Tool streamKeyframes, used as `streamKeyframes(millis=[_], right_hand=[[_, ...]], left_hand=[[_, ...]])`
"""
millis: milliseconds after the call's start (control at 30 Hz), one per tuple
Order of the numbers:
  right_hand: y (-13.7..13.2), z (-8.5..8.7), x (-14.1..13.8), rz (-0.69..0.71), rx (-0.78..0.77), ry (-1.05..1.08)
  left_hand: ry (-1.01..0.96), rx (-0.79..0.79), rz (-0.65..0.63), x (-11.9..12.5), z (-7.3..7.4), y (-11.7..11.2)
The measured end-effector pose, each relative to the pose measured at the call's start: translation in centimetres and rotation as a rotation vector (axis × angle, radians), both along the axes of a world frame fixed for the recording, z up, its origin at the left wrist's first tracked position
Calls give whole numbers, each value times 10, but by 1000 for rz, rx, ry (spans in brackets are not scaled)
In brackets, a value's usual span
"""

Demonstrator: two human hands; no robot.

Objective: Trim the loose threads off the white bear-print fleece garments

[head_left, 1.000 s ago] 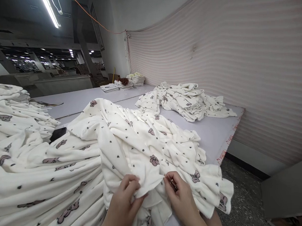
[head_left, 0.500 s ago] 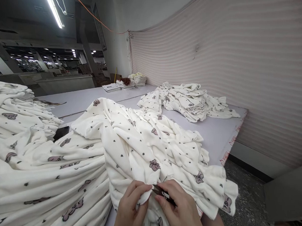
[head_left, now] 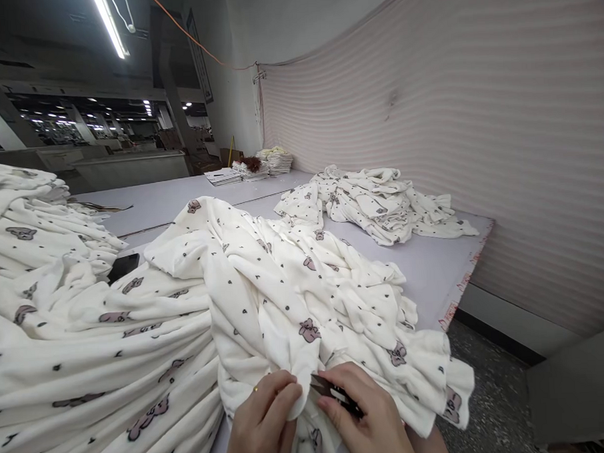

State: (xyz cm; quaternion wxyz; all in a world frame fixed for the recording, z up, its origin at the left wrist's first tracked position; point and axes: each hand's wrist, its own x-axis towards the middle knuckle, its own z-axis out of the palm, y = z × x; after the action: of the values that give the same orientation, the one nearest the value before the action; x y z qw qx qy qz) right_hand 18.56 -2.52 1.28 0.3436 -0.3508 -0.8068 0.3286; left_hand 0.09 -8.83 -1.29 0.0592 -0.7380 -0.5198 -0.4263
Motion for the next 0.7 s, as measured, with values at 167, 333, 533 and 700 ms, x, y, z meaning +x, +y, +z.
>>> streamKeyframes(millis=[167, 333, 533, 700], right_hand=[[-5, -8, -1, -104, -35, 89], [-15, -17, -16, -94, -79, 324], [-11, -14, -30, 25, -106, 331], [-13, -16, -35, -42, -38, 250]], left_hand=[[-135, -49, -19, 5, 6, -4], [-681, -459, 34, 13, 16, -4], [-1135, -722, 27, 10, 20, -4], [-920, -658, 21, 11, 26, -9]])
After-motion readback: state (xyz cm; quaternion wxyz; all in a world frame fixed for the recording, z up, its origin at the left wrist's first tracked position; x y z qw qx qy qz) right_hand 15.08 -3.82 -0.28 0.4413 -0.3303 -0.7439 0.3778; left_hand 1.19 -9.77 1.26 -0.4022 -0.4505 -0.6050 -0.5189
